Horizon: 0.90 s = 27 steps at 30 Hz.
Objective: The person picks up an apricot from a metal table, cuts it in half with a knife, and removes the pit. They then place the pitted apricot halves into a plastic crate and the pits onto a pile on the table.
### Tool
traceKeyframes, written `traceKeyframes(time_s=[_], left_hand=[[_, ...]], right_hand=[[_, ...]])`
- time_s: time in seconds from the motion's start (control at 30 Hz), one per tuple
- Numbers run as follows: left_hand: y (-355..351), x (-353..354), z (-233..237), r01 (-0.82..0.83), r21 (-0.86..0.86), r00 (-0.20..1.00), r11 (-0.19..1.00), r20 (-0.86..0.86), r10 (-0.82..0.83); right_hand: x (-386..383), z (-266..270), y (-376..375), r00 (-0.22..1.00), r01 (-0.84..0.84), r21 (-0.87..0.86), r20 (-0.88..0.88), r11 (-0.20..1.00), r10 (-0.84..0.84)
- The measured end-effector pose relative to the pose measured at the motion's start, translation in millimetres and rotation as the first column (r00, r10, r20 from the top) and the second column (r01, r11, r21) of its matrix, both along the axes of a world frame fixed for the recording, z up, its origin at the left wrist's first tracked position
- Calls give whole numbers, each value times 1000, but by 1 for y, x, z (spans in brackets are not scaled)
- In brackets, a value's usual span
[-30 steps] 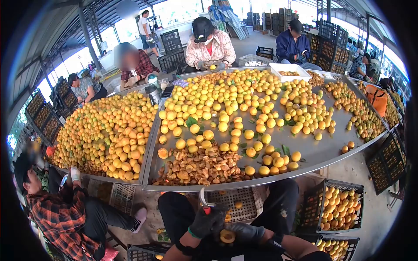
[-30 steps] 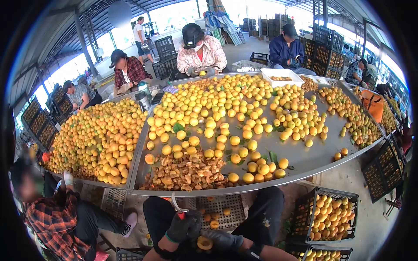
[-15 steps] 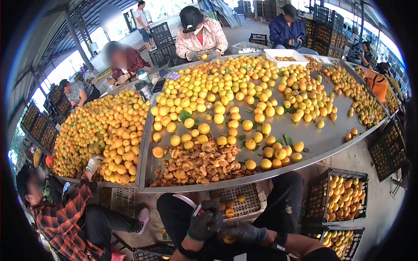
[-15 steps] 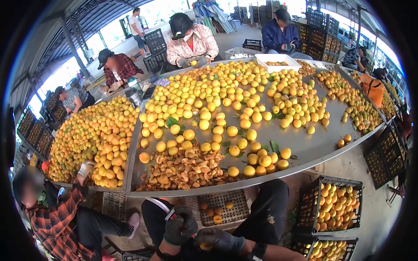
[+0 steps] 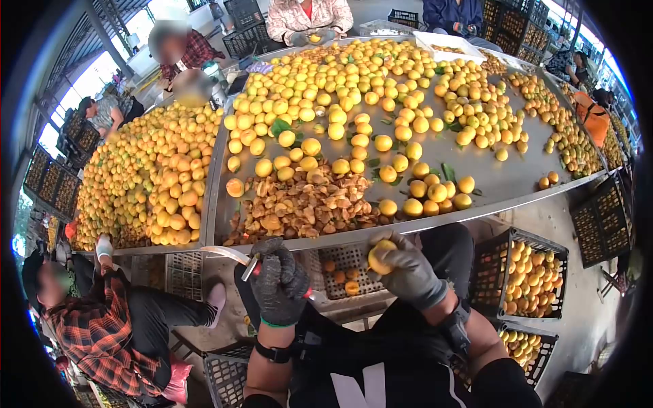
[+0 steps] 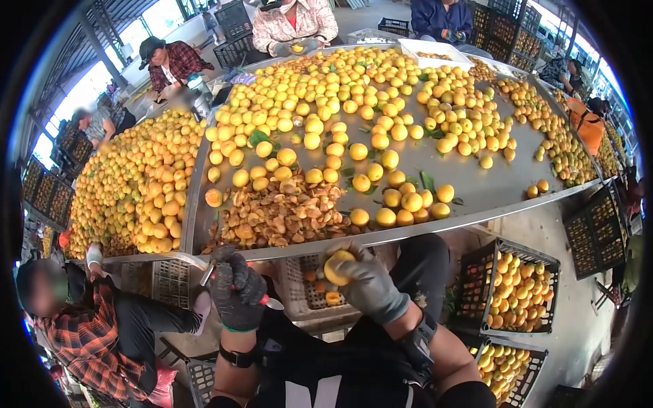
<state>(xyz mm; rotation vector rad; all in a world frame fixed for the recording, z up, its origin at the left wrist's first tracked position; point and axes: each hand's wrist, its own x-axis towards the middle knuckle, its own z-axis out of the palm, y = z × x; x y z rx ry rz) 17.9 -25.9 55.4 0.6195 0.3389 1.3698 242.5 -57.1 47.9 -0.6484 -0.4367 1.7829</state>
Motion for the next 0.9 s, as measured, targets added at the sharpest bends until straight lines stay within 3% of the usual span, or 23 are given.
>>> traceKeyframes(time_s=[0.1, 0.17, 0.23, 0.27, 0.3, 0.37, 0.4, 0.43, 0.5, 0.63, 0.7, 0.77, 0.83, 0.9], left_hand=[[-11, 2, 0, 8, 10, 995, 1000, -99, -7], [-19, 6, -2, 12, -51, 999, 999, -49, -14], [-23, 7, -7, 69, -75, 995, 995, -68, -75], [-26, 9, -5, 81, -62, 995, 995, -58, -85], [-27, 9, -6, 70, -71, 995, 995, -63, -75], [-30, 9, -7, 175, -69, 972, 982, -144, -184], [-33, 14, -7, 139, -95, 975, 986, -162, -153], [-36, 10, -12, 134, -80, 976, 988, -161, -145], [-35, 14, -27, 274, -94, 955, 957, -88, -282], [-46, 21, -30, 292, -160, 932, 943, -175, -318], [-43, 21, -34, 344, -107, 939, 933, 41, -342], [-47, 23, -20, 273, -123, 962, 954, 28, -272], [-46, 25, -20, 112, -229, 984, 967, -113, -141], [-43, 19, -23, 230, -192, 971, 954, -16, -237]], right_hand=[[-6, -12, -17, 985, -54, 104, 167, 993, 36], [-2, -24, -28, 981, -121, 57, 162, 991, 111], [-4, -17, -37, 819, -355, 144, 524, 924, 233], [-7, -13, -46, 874, -381, 65, 350, 922, 337], [-9, -17, -51, 873, -390, 59, 342, 919, 349], [-14, -26, -58, 859, -477, -192, 107, 858, 501], [-17, -40, -63, 851, -504, -167, 72, 847, 520], [-22, -45, -68, 848, -508, -156, 83, 847, 523], [-28, -45, -67, 815, -562, -100, 100, 821, 571], [-43, -63, -72, 812, -554, -56, 179, 830, 555], [-45, -59, -61, 790, -577, -69, 209, 814, 577], [-47, -45, -63, 784, -595, -146, 114, 790, 611], [-51, -40, -67, 812, -547, -191, 116, 815, 572], [-53, -47, -68, 790, -500, -174, 311, 849, 529]])
